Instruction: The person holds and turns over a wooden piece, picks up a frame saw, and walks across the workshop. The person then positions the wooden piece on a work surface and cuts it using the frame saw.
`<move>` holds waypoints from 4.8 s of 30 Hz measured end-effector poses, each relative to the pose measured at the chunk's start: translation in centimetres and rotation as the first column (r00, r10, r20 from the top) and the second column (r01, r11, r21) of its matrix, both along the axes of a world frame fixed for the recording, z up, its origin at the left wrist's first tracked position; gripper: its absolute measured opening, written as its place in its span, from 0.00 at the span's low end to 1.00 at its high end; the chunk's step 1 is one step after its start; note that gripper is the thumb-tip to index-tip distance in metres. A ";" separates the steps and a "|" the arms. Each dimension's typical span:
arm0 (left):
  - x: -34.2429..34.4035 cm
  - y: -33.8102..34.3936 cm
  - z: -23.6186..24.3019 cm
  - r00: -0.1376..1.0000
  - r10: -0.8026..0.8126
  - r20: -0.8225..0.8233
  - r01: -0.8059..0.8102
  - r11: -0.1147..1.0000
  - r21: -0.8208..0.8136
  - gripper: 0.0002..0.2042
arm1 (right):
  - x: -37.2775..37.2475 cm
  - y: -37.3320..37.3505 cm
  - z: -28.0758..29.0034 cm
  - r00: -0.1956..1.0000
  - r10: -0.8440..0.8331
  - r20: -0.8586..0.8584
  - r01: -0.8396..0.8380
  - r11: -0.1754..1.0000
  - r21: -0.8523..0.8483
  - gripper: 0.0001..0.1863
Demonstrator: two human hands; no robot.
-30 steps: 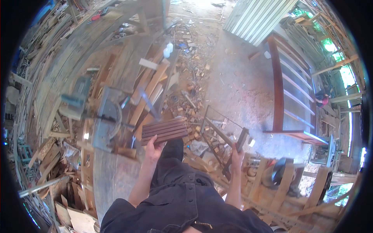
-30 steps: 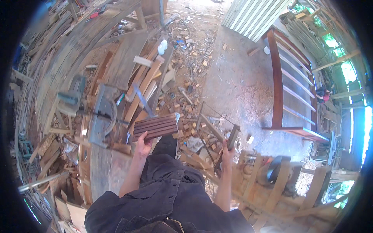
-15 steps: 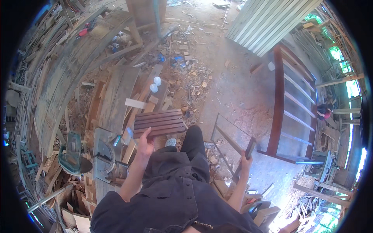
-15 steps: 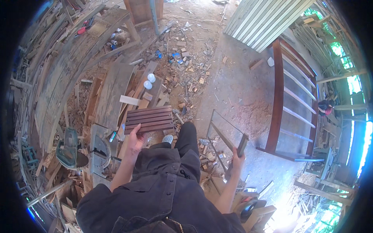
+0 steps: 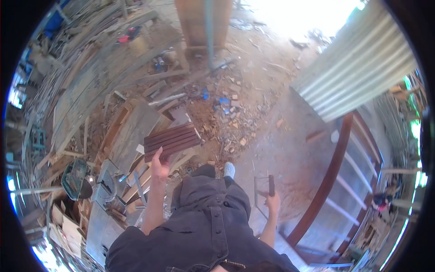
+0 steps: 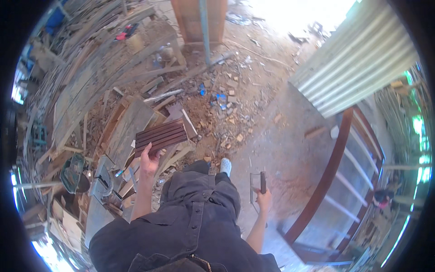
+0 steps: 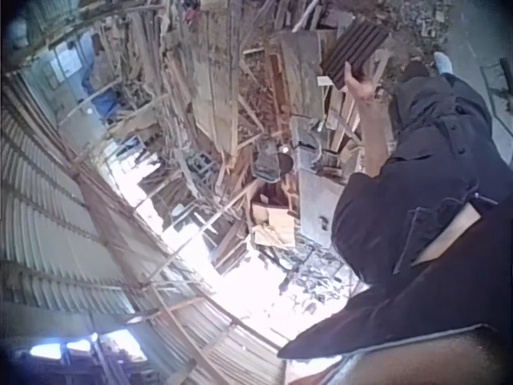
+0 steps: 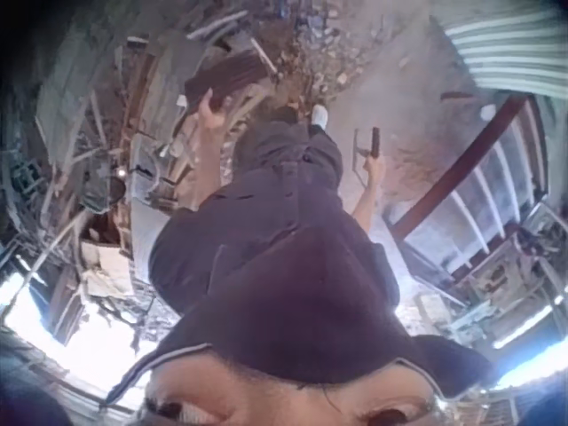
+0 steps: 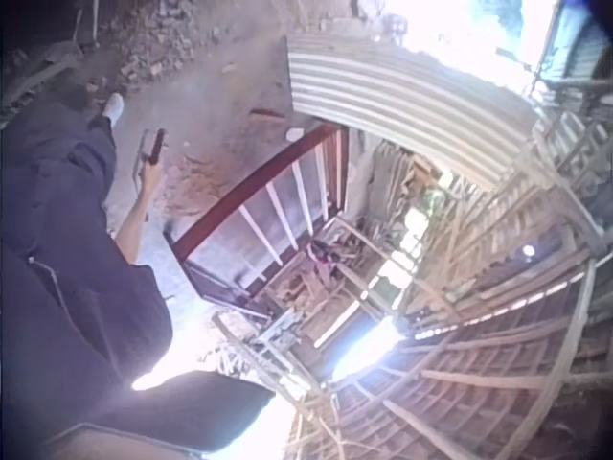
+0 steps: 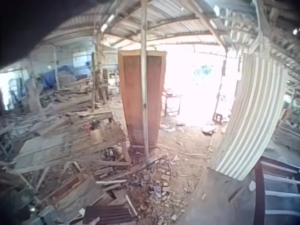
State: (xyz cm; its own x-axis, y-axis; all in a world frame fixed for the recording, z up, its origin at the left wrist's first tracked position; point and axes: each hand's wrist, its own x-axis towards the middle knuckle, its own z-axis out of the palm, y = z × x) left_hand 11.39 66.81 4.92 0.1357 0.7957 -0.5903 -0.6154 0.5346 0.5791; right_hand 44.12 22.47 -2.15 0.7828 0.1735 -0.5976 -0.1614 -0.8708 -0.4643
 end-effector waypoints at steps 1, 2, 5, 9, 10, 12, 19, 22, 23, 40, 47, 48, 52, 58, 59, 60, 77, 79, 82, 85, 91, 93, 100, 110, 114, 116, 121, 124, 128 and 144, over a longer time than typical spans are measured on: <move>0.8 0.2 0.6 0.999 0.042 -0.002 -0.042 0.999 0.002 0.12 | 2.3 1.9 0.4 0.999 0.037 -0.001 -0.037 0.999 0.005 0.19; 1.8 0.6 1.1 0.996 0.088 0.020 -0.088 0.996 -0.011 0.11 | 4.7 3.8 0.7 0.992 0.123 0.014 -0.123 0.992 -0.003 0.19; 3.8 2.0 2.0 0.984 0.161 0.077 -0.165 0.985 0.047 0.11 | 11.2 11.3 3.0 0.941 0.335 0.045 -0.334 0.942 -0.044 0.19; 7.1 4.9 1.8 0.943 0.323 0.074 -0.328 0.943 0.055 0.12 | 18.5 22.1 6.0 0.829 0.537 0.158 -0.534 0.843 -0.065 0.19; 8.3 5.9 2.0 0.932 0.351 0.086 -0.358 0.931 0.075 0.11 | 19.9 24.8 7.1 0.817 0.551 0.168 -0.549 0.833 -0.066 0.19; 9.9 8.4 0.3 0.913 0.391 0.112 -0.400 0.914 0.071 0.10 | 22.4 30.6 9.1 0.796 0.533 0.287 -0.562 0.826 0.027 0.25; 19.8 22.0 -5.9 0.932 0.299 0.202 -0.311 0.950 0.030 0.10 | 34.0 44.6 11.4 0.835 0.253 0.489 -0.441 0.839 0.319 0.21; 27.6 28.6 -4.3 0.958 0.272 0.089 -0.271 0.962 -0.020 0.16 | 38.4 48.8 15.7 0.964 0.051 0.259 -0.176 0.855 0.487 0.16; 30.5 30.8 -4.2 0.970 0.223 0.091 -0.223 0.975 -0.019 0.16 | 39.9 49.4 16.6 0.968 -0.003 0.249 -0.132 0.840 0.526 0.14; 91.1 51.7 7.9 0.677 -0.696 0.238 0.693 0.712 0.110 0.09 | 71.8 63.5 10.4 0.819 -0.328 0.470 0.150 0.914 0.377 0.20; 113.3 57.2 16.2 0.570 -0.742 0.353 0.681 0.667 0.302 0.16 | 94.2 70.9 13.4 0.825 -0.388 0.412 0.249 0.902 0.352 0.18; 116.1 58.1 17.0 0.586 -0.732 0.348 0.671 0.679 0.298 0.17 | 96.8 71.7 13.0 0.802 -0.428 0.417 0.259 0.877 0.404 0.19; 127.2 63.3 14.1 0.576 -0.756 0.310 0.693 0.653 0.305 0.20 | 107.4 75.6 12.0 0.689 -0.656 0.308 0.331 0.663 0.671 0.20; 148.1 70.4 8.3 0.537 -0.838 -0.092 0.836 0.515 0.192 0.21 | 123.8 79.3 9.1 0.582 -0.791 0.191 0.486 0.526 0.698 0.20; 152.1 71.8 7.1 0.488 -0.826 -0.282 0.873 0.455 0.177 0.22 | 126.7 79.9 8.8 0.555 -0.809 0.194 0.497 0.510 0.702 0.20; 156.1 72.8 5.8 0.446 -0.825 -0.348 0.893 0.434 0.117 0.23 | 129.6 80.4 8.6 0.553 -0.810 0.196 0.530 0.523 0.668 0.21; 217.6 66.3 16.5 -0.029 -0.998 -0.049 0.830 -0.051 0.555 0.19 | 166.4 80.1 10.6 0.180 -0.910 0.374 0.832 0.344 0.435 0.24; 222.1 64.6 15.2 -0.070 -0.997 -0.035 0.841 -0.077 0.536 0.20 | 171.0 77.3 8.7 0.137 -0.919 0.370 0.870 0.290 0.398 0.25; 229.4 60.8 14.6 -0.126 -0.989 -0.074 0.872 -0.146 0.467 0.20 | 179.2 73.3 8.4 0.120 -0.930 0.348 0.911 0.243 0.334 0.28; 237.1 56.2 14.0 -0.200 -0.950 -0.240 0.912 -0.270 0.309 0.18 | 187.0 66.9 7.1 0.069 -0.953 0.294 0.895 0.189 0.404 0.27; 253.4 51.1 2.8 -0.177 -0.824 -0.538 0.971 -0.235 0.039 0.16 | 200.8 55.9 13.2 -0.040 -0.959 0.280 0.848 0.115 0.518 0.25; 257.8 47.8 1.9 -0.166 -0.836 -0.522 0.974 -0.220 0.042 0.16 | 202.9 52.7 14.1 -0.077 -0.957 0.278 0.852 0.082 0.518 0.24; 272.2 24.6 4.0 -0.210 -0.815 -0.540 0.929 -0.338 0.150 0.18 | 211.1 41.3 18.5 -0.373 -0.921 0.109 0.580 -0.140 0.802 0.19; 289.3 -15.5 7.5 -0.565 -0.778 -0.273 0.777 -0.614 0.140 0.17 | 224.9 15.0 22.2 -0.536 -0.836 0.119 0.318 -0.069 0.946 0.12; 296.6 -30.3 9.3 -0.678 -0.700 -0.225 0.637 -0.712 0.295 0.17 | 229.1 4.8 24.6 -0.576 -0.784 0.232 0.328 0.039 0.944 0.13; 299.3 -37.6 12.0 -0.708 -0.674 -0.209 0.587 -0.727 0.357 0.18 | 230.7 -0.4 24.3 -0.577 -0.746 0.333 0.398 0.099 0.912 0.19; 306.1 -53.4 16.0 -0.699 -0.678 -0.227 0.583 -0.724 0.368 0.18 | 238.0 -15.1 22.3 -0.594 -0.720 0.359 0.481 0.040 0.876 0.17; 310.7 -61.8 17.6 -0.697 -0.696 -0.172 0.599 -0.697 0.394 0.17 | 243.3 -25.8 20.7 -0.559 -0.759 0.335 0.514 0.000 0.858 0.14; 317.9 -72.5 17.0 -0.700 -0.698 -0.154 0.607 -0.694 0.387 0.16 | 250.4 -41.9 17.1 -0.526 -0.756 0.389 0.638 -0.049 0.768 0.15; 347.9 -111.3 16.7 -0.545 -0.792 0.276 0.804 -0.399 0.442 0.17 | 289.3 -89.5 15.2 -0.466 -0.878 0.106 0.585 -0.216 0.781 0.20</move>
State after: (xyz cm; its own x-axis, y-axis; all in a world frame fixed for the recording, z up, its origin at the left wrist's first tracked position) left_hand 359.31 -44.53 21.66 0.7069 -0.6979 -0.1151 0.6262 0.5419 0.5605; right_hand 333.47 -67.01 13.03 0.1335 -0.9798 -0.1486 -0.1266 0.1319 -0.9832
